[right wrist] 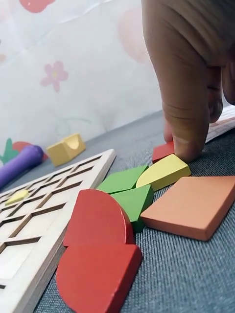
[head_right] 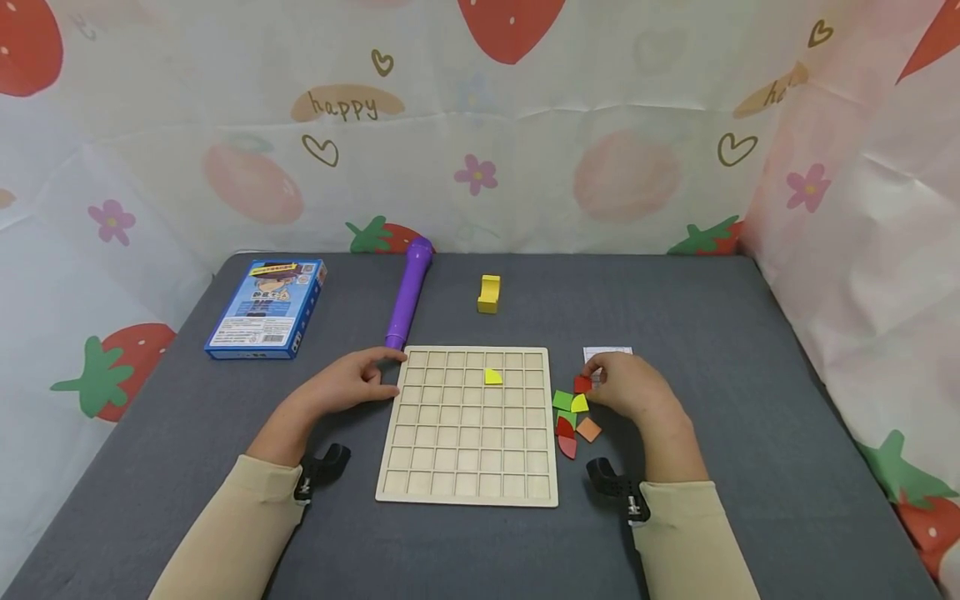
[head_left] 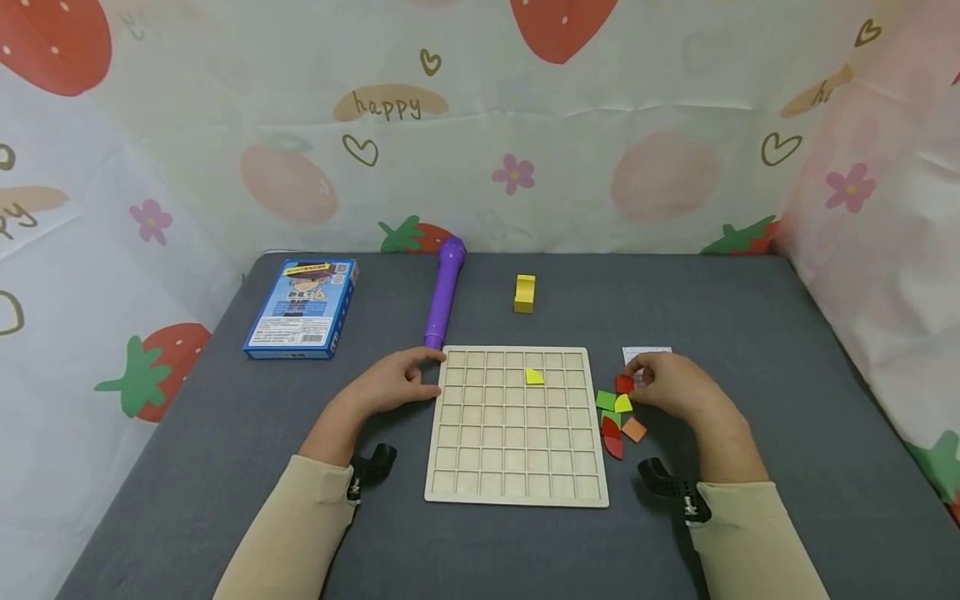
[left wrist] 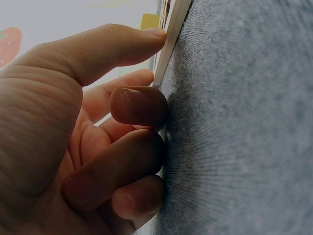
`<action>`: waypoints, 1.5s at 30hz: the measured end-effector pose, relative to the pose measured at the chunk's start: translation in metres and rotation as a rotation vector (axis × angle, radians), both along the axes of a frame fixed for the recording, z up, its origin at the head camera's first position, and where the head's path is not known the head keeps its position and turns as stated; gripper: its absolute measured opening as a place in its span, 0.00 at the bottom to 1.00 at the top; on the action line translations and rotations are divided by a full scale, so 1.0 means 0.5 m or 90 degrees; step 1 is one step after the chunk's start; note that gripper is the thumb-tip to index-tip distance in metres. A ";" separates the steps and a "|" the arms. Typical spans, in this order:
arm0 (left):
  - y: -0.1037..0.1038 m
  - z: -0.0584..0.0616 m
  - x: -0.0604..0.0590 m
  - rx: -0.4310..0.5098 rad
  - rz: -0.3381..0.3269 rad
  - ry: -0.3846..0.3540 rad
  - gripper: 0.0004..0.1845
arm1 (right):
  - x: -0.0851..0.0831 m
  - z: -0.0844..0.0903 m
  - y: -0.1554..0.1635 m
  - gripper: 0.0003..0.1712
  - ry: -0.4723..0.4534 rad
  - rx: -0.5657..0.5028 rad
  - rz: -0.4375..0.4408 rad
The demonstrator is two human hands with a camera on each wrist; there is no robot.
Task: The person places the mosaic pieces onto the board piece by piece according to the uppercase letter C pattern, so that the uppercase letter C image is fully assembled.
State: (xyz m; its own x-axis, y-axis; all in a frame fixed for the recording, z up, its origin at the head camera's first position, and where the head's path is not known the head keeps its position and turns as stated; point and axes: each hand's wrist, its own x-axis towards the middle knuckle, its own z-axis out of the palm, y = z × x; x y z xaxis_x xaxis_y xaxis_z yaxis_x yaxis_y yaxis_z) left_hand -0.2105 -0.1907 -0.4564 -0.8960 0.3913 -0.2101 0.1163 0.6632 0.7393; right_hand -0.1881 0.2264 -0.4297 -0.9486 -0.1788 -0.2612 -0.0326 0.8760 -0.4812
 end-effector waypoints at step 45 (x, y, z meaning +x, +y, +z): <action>-0.001 -0.002 -0.001 -0.006 0.001 0.008 0.27 | 0.043 0.062 -0.207 0.14 0.259 -0.146 0.068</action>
